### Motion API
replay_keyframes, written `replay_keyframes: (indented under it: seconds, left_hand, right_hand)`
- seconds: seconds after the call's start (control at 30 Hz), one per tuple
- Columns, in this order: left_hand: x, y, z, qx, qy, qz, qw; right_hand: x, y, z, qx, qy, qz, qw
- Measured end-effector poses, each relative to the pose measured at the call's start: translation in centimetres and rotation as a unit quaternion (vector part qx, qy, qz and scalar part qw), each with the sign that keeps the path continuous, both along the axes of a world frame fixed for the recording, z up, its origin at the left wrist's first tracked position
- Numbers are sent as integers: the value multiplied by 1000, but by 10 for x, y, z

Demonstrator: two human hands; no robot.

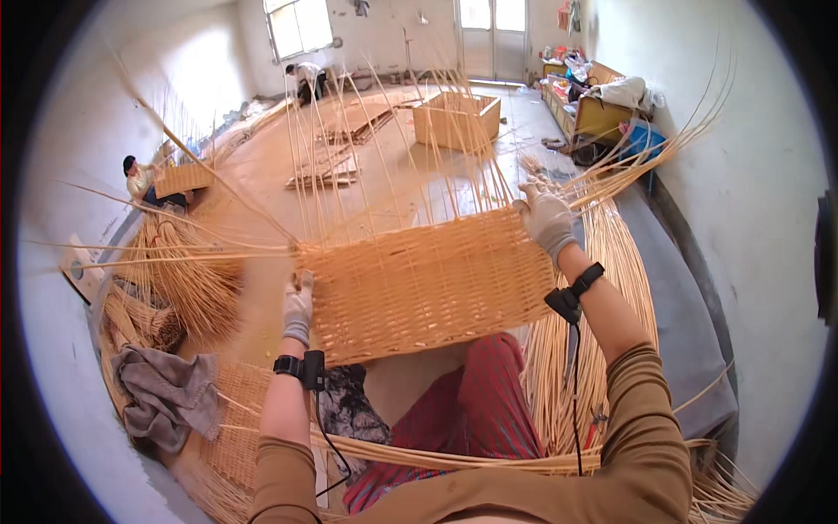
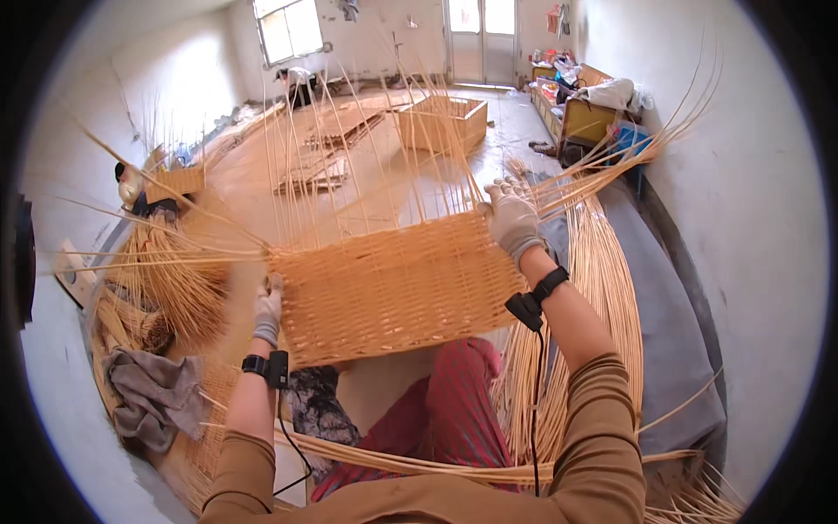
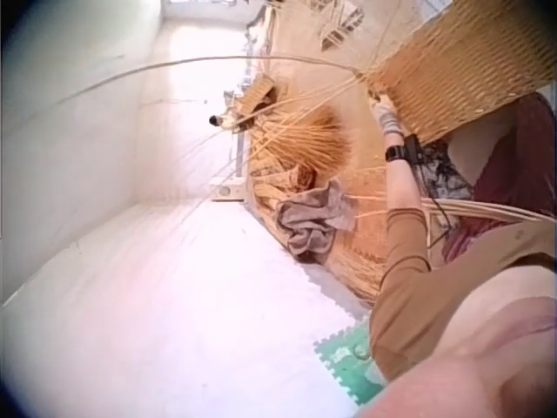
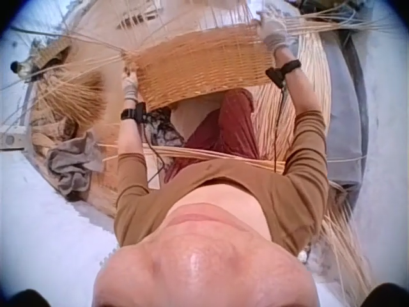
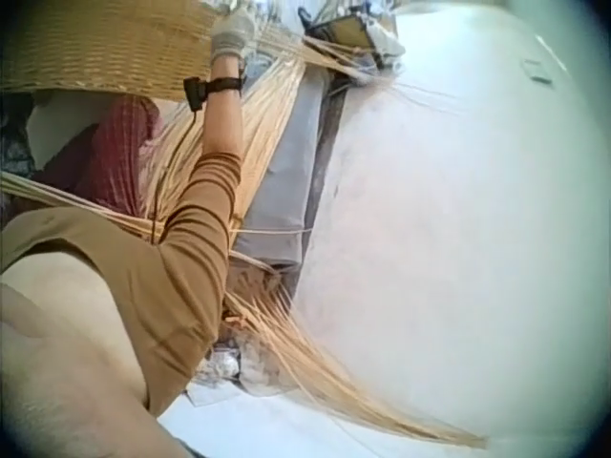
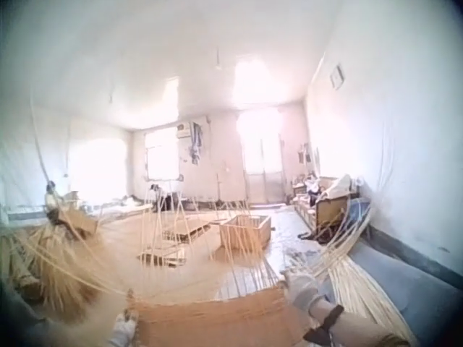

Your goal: The recorder is weaving a large rectangular wicker or straw basket, inserting vertical supports and weaving horizontal strands.

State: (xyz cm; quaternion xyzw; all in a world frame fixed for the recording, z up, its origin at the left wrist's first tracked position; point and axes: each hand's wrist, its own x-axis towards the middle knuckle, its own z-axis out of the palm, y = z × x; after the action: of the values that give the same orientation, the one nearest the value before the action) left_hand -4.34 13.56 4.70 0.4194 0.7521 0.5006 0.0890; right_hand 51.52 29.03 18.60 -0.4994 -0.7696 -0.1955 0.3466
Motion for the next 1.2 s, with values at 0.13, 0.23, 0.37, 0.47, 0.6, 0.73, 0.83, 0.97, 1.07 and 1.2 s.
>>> replay_keyframes:
  seconds: [0.13,0.23,0.37,0.47,0.6,0.73,0.83,0.97,1.07,1.2]
  left_hand:
    - [-3,39,46,-152,194,101,964]
    - [3,49,62,-99,92,83,987]
    - [14,44,63,0,188,87,978]
    - [16,41,62,-43,194,94,976]
    - [10,44,61,-23,193,97,976]
    - [0,43,59,-12,149,81,985]
    - [-4,42,61,-90,94,71,989]
    - [0,40,70,-88,130,78,985]
    - [8,43,73,-84,191,107,972]
    - [43,34,63,49,160,112,979]
  right_hand:
    - [-2,45,4,-151,30,-127,980]
    - [7,55,-6,-176,-3,-187,966]
    - [18,60,-26,-103,25,-155,982]
    - [20,63,-40,-67,16,-171,983]
    - [19,58,-55,-5,-17,-197,980]
    - [15,35,-68,-32,42,-195,979]
    - [7,21,-74,-27,24,-217,975]
    - [7,23,-70,30,8,-199,979]
    - [22,28,-67,-74,44,-154,984]
    - [37,18,-64,-44,15,-57,997]
